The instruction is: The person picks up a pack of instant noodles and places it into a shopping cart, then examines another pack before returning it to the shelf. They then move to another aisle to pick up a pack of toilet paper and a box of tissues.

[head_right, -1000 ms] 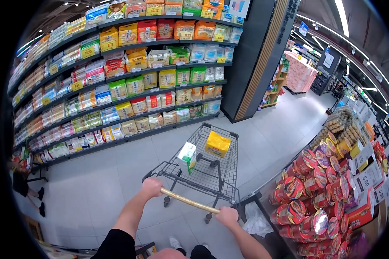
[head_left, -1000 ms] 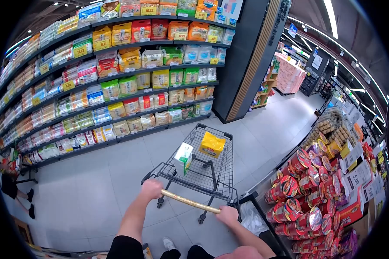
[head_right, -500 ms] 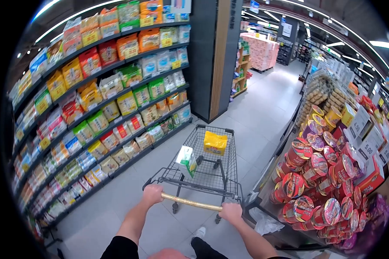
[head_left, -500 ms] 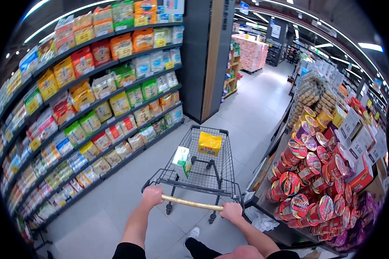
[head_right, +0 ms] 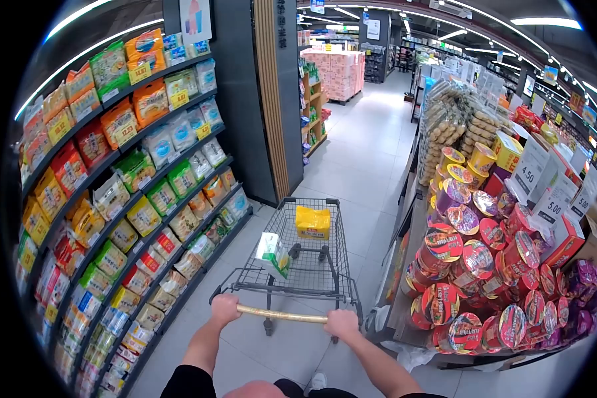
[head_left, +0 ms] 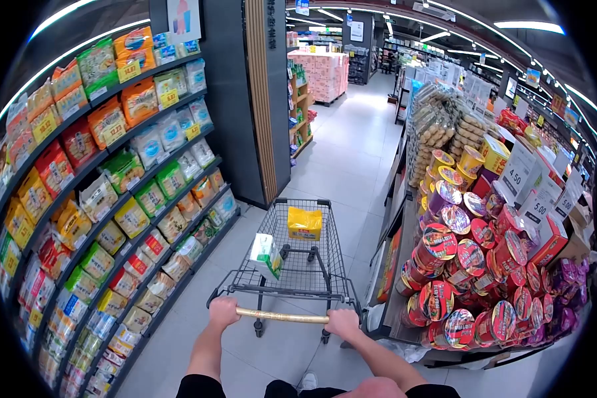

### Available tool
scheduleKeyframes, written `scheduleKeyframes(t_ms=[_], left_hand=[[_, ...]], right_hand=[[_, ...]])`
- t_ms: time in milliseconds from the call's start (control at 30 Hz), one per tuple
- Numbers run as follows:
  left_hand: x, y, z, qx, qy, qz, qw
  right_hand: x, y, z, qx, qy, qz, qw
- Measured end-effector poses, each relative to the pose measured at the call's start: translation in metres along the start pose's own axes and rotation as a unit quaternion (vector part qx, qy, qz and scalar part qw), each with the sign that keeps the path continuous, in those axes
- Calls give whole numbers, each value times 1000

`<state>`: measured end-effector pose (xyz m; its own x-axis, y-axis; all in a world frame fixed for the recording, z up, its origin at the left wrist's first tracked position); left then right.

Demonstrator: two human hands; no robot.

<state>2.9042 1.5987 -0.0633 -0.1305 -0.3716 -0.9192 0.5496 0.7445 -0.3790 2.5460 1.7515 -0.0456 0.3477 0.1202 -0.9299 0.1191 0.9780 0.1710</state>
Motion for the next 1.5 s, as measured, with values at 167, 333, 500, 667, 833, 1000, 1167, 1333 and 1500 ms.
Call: scheduleKeyframes(t_ms=[167,333,500,667,833,1000,1167,1333,1500], left_hand=[[28,-68,18,23,-11,0,1000],[63,-145,38,51,14,-1,999],[93,-225,53,76,56,-16,995],[126,-294,59,89,66,-15,994],[151,-348,68,124,113,-63,984],[160,-405,68,141,103,-54,983],[184,-471,64,181,110,-58,976],[207,-544,55,156,91,-31,983],[241,-612,46,165,73,-25,983]], right_hand=[[-15,-55,-4,20,-3,-6,1000],[-34,-113,-11,69,-17,-6,997],[-56,-174,-20,111,-9,-27,993],[-76,-226,-31,138,-2,-18,990],[-84,-265,-41,140,18,-31,989],[-99,-307,-56,162,8,-43,986],[-122,-357,-76,174,-5,-54,983],[-136,-413,-114,149,-10,-113,982],[-157,-475,-158,92,-23,-148,984]])
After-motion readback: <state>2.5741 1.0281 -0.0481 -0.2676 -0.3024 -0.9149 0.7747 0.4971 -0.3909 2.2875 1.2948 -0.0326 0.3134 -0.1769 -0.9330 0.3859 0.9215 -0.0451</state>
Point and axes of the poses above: each hand's wrist, its own y-axis away from the middle knuckle, its own x-axis out of the palm, z = x × y, the point moved 3 cm from there along -y, towards the middle knuckle, and after that the axes turned 11 degrees about -y, right-handed, at the moved point
